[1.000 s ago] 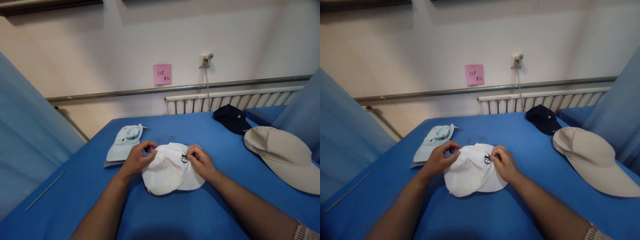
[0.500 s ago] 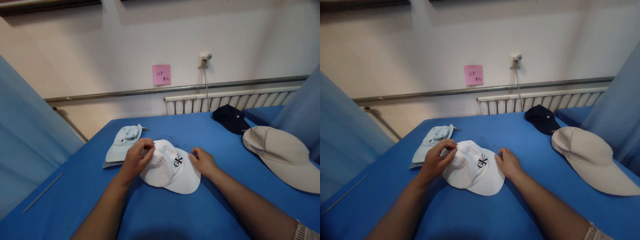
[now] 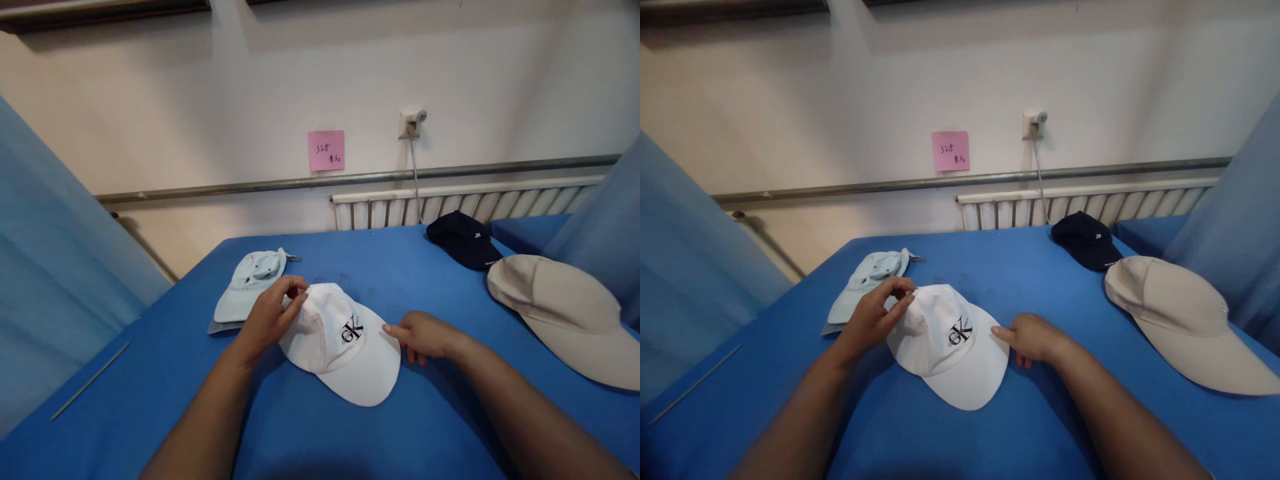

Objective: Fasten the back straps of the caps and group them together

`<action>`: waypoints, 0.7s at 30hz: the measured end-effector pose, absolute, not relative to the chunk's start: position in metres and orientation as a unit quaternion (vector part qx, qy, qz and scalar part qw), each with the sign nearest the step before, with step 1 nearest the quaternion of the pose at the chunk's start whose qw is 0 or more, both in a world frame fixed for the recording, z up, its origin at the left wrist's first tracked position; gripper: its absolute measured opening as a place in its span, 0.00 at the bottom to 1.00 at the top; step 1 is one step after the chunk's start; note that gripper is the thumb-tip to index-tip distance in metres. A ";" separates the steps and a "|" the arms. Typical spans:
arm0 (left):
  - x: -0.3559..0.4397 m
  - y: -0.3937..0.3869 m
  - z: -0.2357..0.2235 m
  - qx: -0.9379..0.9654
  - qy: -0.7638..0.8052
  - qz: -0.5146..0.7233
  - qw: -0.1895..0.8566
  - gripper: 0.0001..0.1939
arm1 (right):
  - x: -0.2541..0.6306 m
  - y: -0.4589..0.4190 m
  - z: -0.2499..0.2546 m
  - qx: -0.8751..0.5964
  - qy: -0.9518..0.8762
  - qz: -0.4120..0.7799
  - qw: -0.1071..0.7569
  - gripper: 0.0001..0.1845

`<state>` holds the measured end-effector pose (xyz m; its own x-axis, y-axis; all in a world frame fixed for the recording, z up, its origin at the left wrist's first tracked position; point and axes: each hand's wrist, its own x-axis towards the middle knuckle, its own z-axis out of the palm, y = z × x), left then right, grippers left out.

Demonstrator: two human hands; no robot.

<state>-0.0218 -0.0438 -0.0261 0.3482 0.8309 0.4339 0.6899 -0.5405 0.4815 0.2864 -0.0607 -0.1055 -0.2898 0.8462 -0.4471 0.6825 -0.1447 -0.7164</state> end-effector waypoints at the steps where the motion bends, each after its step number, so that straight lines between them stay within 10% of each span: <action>1: -0.022 -0.043 -0.027 0.812 0.469 0.333 0.106 0.09 | 0.283 -0.062 -0.106 -0.582 -0.630 0.504 0.103 0.27; 7: -0.024 -0.038 -0.029 0.795 0.478 0.364 0.077 0.07 | 0.260 -0.060 -0.120 -0.541 -0.455 0.638 0.306 0.23; 21: -0.020 -0.033 -0.041 0.745 0.470 0.449 0.151 0.20 | 0.293 -0.030 -0.137 -0.460 -0.361 0.672 0.454 0.13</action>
<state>-0.0197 -0.0326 -0.0412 0.1556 0.8362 0.5259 0.5645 -0.5122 0.6473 0.2928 -0.0301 -0.1369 -0.1642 0.9431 -0.2893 -0.2784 -0.3257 -0.9036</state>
